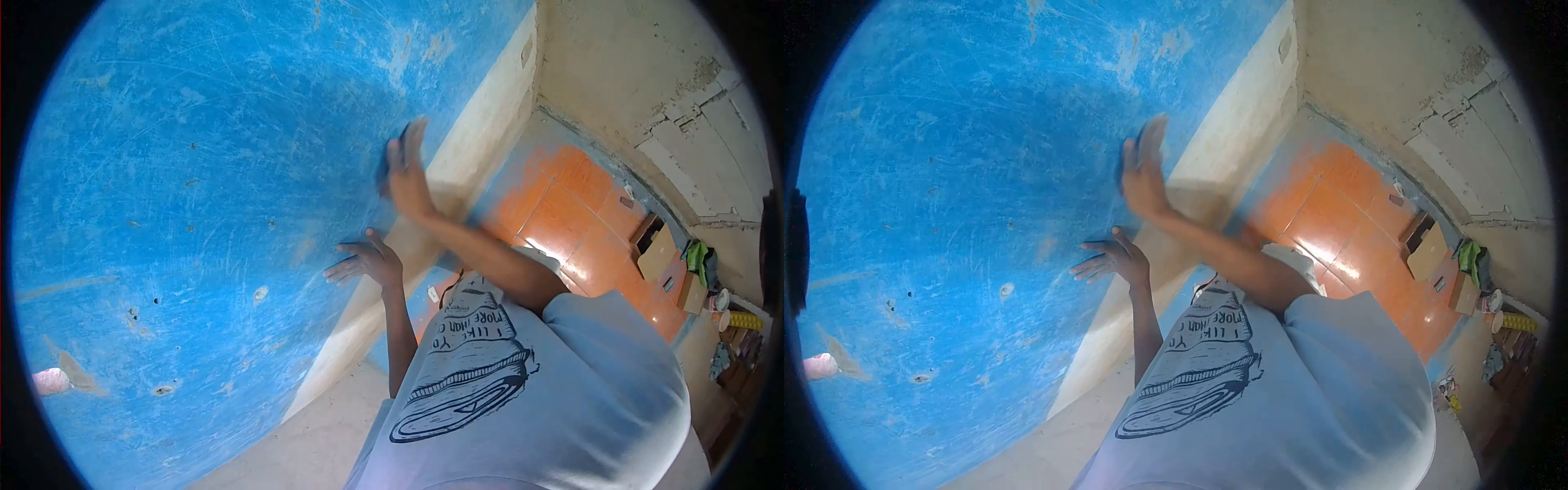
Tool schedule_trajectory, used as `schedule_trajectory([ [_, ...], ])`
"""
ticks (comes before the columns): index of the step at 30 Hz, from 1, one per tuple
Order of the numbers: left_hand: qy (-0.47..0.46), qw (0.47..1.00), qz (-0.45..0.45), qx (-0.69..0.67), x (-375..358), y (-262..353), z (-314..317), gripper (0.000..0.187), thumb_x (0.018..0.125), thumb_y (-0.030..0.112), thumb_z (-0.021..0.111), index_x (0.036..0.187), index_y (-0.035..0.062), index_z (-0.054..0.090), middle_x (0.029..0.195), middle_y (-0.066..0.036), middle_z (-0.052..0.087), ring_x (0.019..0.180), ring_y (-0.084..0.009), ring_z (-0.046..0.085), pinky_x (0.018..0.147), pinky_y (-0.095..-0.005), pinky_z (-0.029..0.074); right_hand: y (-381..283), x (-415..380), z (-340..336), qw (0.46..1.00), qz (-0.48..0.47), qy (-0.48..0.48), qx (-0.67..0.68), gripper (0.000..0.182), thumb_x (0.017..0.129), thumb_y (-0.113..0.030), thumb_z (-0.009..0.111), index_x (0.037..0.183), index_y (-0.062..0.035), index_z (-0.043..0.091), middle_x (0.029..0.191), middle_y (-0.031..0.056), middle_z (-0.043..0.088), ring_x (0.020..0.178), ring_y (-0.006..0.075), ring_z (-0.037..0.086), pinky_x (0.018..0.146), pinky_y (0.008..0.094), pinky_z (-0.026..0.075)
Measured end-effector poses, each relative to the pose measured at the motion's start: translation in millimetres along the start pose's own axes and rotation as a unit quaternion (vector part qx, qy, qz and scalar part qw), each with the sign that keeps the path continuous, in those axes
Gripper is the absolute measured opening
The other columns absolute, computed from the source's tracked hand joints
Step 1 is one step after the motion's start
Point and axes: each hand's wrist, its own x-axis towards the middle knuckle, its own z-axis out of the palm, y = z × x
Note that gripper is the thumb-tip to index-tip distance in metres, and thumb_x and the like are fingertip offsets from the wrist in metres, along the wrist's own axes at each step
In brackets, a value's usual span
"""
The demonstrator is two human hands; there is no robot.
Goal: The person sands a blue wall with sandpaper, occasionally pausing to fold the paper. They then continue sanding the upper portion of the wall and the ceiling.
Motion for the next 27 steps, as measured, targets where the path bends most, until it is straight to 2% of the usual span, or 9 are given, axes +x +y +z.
schedule_trajectory([
  [3,-0.012,1.000,-0.008,-0.011,-0.4,6.6,-3.6,0.094,0.102,0.060,0.039,0.155,0.0191,-0.027,0.140,-0.050,-0.036,0.125,-0.0756,-0.030,0.087,-0.0898,-0.003,-20.0,-5.8,-15.9,0.973,0.131,-0.102,0.161,0.079,0.109,-0.041,0.037,0.157,-0.0004,-0.011,0.160,0.0284,0.008,0.101,0.0305,0.062,0.069,0.0374,0.056],
  [5,-0.017,1.000,-0.007,-0.009,1.0,9.1,-6.4,0.095,0.102,0.060,0.039,0.155,0.0190,-0.027,0.140,-0.050,-0.036,0.125,-0.0753,-0.031,0.087,-0.0898,-0.003,-20.5,-30.6,-1.6,0.995,-0.034,-0.068,-0.069,0.079,0.109,-0.039,0.038,0.156,0.0016,-0.011,0.164,0.0284,-0.001,0.144,0.0342,0.037,0.103,0.0426,0.046],
  [8,-0.003,1.000,0.002,0.000,0.3,5.2,-2.2,0.096,0.101,0.062,0.039,0.155,0.0177,-0.027,0.139,-0.051,-0.036,0.125,-0.0760,-0.029,0.087,-0.0901,-0.002,-40.2,-4.9,-23.5,0.974,0.106,-0.108,0.171,0.078,0.109,-0.037,0.036,0.156,0.0041,-0.011,0.165,0.0272,-0.006,0.151,0.0348,0.014,0.118,0.0423,0.023],
  [11,-0.027,0.999,-0.011,0.013,-2.9,4.2,-2.3,0.097,0.101,0.063,0.039,0.155,0.0156,-0.026,0.140,-0.052,-0.034,0.126,-0.0767,-0.026,0.087,-0.0903,0.000,-32.0,17.0,-29.3,0.970,0.110,-0.071,0.204,0.077,0.110,-0.035,0.035,0.155,0.0061,-0.012,0.165,0.0255,-0.011,0.154,0.0349,-0.006,0.124,0.0398,0.002],
  [15,-0.010,0.999,0.002,0.035,-1.9,3.3,0.4,0.098,0.100,0.066,0.036,0.155,0.0142,-0.027,0.141,-0.049,-0.036,0.128,-0.0719,-0.031,0.090,-0.0890,-0.002,-47.8,-26.5,-29.0,0.978,0.057,-0.159,0.122,0.076,0.110,-0.037,0.033,0.155,0.0056,-0.011,0.164,0.0269,-0.009,0.154,0.0372,0.000,0.124,0.0360,0.009],
  [19,-0.014,0.999,0.011,0.043,-5.0,1.4,-1.0,0.098,0.100,0.066,0.035,0.155,0.0134,-0.027,0.140,-0.049,-0.036,0.128,-0.0717,-0.032,0.090,-0.0888,-0.004,-28.1,19.1,-34.7,0.980,0.089,-0.060,0.167,0.070,0.110,-0.033,0.031,0.154,0.0111,-0.002,0.162,0.0319,-0.010,0.152,0.0445,-0.007,0.123,0.0492,0.001],
  [22,-0.020,0.999,0.002,0.030,-2.7,7.2,1.8,0.098,0.100,0.067,0.035,0.155,0.0136,-0.026,0.140,-0.049,-0.037,0.128,-0.0710,-0.033,0.090,-0.0884,-0.005,-46.2,-20.8,-33.0,0.980,0.047,-0.144,0.128,0.069,0.110,-0.032,0.030,0.154,0.0115,0.000,0.161,0.0336,-0.008,0.151,0.0455,-0.006,0.124,0.0478,0.004],
  [23,-0.023,0.999,0.003,0.028,-2.8,4.5,0.6,0.097,0.100,0.066,0.035,0.155,0.0137,-0.026,0.140,-0.049,-0.037,0.128,-0.0707,-0.033,0.091,-0.0882,-0.005,-47.7,-23.1,-35.6,0.973,0.077,-0.170,0.138,0.071,0.110,-0.032,0.034,0.156,0.0071,-0.003,0.164,0.0278,-0.010,0.153,0.0389,-0.005,0.124,0.0386,0.003],
  [27,-0.044,0.999,-0.001,0.004,-7.2,5.5,-5.0,0.097,0.100,0.066,0.035,0.155,0.0137,-0.026,0.140,-0.049,-0.038,0.127,-0.0698,-0.035,0.091,-0.0876,-0.007,-24.9,10.4,-33.7,0.987,0.057,-0.080,0.124,0.070,0.110,-0.029,0.034,0.155,0.0075,-0.003,0.164,0.0265,-0.008,0.153,0.0372,-0.003,0.124,0.0398,0.005],
])
